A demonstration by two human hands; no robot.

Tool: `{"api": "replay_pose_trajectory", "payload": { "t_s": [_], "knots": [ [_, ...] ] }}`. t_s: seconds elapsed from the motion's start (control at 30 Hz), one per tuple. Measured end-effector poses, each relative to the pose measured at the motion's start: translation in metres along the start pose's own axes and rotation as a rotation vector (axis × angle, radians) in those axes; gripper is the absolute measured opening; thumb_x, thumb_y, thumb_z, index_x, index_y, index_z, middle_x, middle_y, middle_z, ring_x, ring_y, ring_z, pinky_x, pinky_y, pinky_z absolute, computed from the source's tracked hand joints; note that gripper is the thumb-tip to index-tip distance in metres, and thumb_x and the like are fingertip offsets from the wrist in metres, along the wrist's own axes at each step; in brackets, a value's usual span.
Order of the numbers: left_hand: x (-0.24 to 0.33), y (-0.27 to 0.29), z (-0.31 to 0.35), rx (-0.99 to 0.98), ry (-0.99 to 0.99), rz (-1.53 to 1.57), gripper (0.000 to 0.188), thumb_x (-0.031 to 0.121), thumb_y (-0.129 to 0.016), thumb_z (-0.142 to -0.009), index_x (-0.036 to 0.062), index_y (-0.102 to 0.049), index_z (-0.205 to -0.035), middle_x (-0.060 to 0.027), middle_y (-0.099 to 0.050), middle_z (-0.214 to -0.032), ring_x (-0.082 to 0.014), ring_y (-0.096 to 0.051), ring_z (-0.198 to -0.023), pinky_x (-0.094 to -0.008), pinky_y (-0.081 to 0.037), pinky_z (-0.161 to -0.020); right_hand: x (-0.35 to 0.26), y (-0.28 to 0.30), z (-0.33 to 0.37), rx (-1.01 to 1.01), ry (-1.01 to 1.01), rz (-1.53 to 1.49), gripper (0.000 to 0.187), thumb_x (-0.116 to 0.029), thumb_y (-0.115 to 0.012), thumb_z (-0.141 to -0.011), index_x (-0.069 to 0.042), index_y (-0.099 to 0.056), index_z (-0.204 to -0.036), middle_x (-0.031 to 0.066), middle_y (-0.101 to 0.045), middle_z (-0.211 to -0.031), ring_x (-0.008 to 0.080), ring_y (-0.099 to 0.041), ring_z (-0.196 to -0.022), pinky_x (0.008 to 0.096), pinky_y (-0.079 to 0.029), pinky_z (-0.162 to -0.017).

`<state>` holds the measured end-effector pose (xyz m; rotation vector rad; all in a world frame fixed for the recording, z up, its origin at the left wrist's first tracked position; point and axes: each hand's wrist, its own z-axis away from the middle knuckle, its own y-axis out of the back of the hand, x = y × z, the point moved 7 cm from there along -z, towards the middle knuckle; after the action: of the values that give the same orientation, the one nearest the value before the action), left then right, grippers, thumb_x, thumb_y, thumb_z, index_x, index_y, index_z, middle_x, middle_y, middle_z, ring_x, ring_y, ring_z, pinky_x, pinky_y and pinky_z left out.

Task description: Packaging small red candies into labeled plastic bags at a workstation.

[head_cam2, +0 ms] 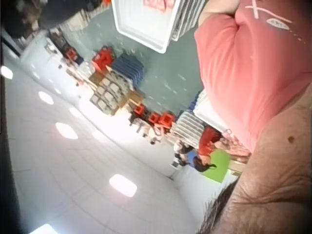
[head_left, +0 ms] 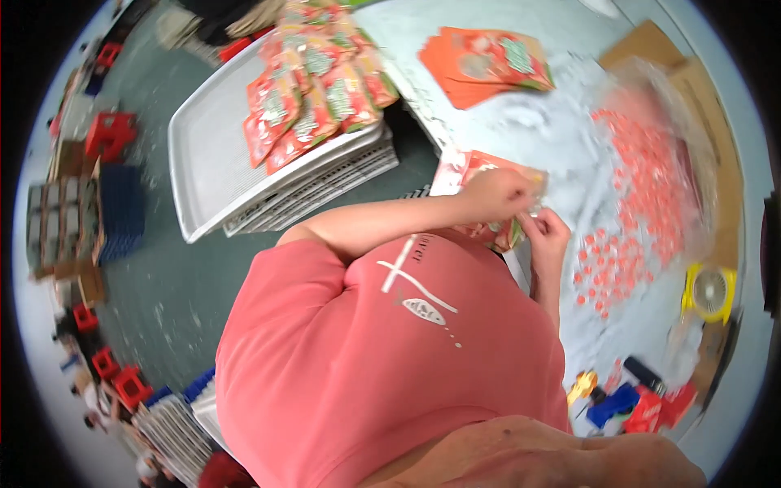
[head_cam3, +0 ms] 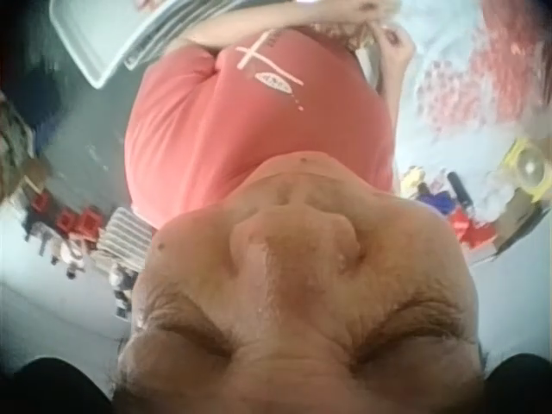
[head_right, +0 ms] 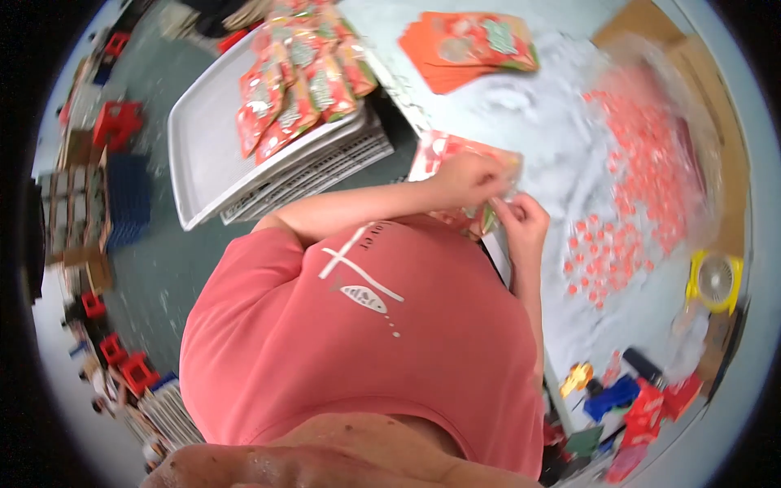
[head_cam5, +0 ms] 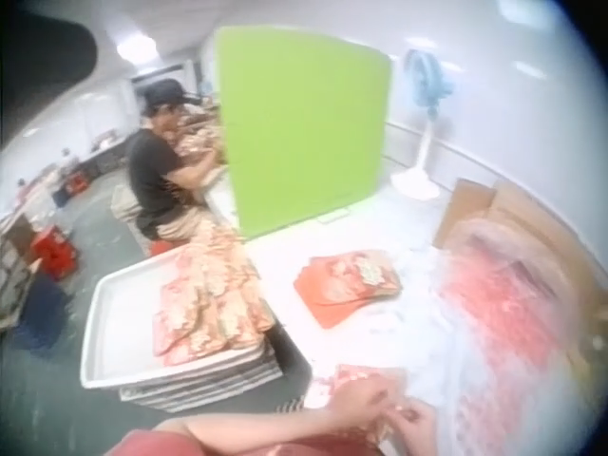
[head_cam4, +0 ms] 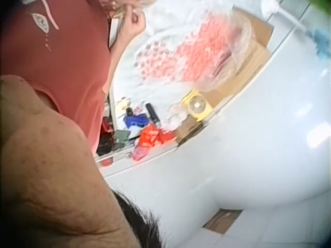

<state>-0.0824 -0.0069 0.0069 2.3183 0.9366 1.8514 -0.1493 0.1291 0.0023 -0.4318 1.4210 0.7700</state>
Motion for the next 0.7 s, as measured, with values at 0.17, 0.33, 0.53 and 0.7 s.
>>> {"api": "replay_pose_trajectory", "payload": {
  "t_s": [0.17, 0.33, 0.53, 0.7],
  "knots": [
    [-0.013, 0.007, 0.004, 0.077, 0.034, -0.032, 0.017, 0.02, -0.063, -0.087, 0.0045, -0.068, -0.082, -0.0149, -0.063, -0.071, -0.0303, -0.064, -0.066, -0.0397, -0.048, -0.059, 0.001, 0.013, -0.006, 0.144, 0.0, -0.005, 0.022, -0.008, -0.076, -0.083, -0.004, -0.058, -0.071, -0.0069, -0.048, -0.061, 0.0027, -0.042, -0.057, 0.0207, -0.033, -0.051],
    [-0.012, -0.003, 0.007, -0.038, 0.164, 0.041, 0.02, 0.015, -0.067, -0.087, 0.0004, -0.062, -0.075, -0.0102, -0.058, -0.06, -0.0206, -0.057, -0.052, -0.0352, -0.042, -0.05, -0.02, 0.033, 0.005, 0.419, 0.353, 0.394, 0.012, -0.008, -0.073, -0.081, -0.006, -0.061, -0.083, -0.0001, -0.054, -0.074, 0.0093, -0.051, -0.063, 0.0249, -0.039, -0.053],
    [-0.019, -0.017, 0.003, -0.127, 0.339, 0.095, 0.016, 0.01, -0.071, -0.078, 0.0028, -0.058, -0.07, -0.0021, -0.056, -0.058, -0.0095, -0.053, -0.053, -0.0298, -0.043, -0.051, -0.022, -0.003, 0.026, 0.119, 0.693, 0.93, 0.014, -0.011, -0.066, -0.08, -0.01, -0.064, -0.094, 0.0083, -0.06, -0.085, 0.0277, -0.06, -0.071, 0.0357, -0.048, -0.059],
    [-0.015, -0.027, 0.001, -0.179, 0.257, -0.007, 0.012, 0.011, -0.069, -0.076, 0.0042, -0.061, -0.071, -0.0049, -0.061, -0.061, -0.0164, -0.06, -0.054, -0.0323, -0.047, -0.053, 0.03, 0.005, 0.009, -0.067, 0.182, 0.446, 0.01, -0.009, -0.057, -0.091, -0.003, -0.063, -0.096, 0.0061, -0.062, -0.077, 0.0172, -0.06, -0.07, 0.0315, -0.046, -0.059]
  ]
}}
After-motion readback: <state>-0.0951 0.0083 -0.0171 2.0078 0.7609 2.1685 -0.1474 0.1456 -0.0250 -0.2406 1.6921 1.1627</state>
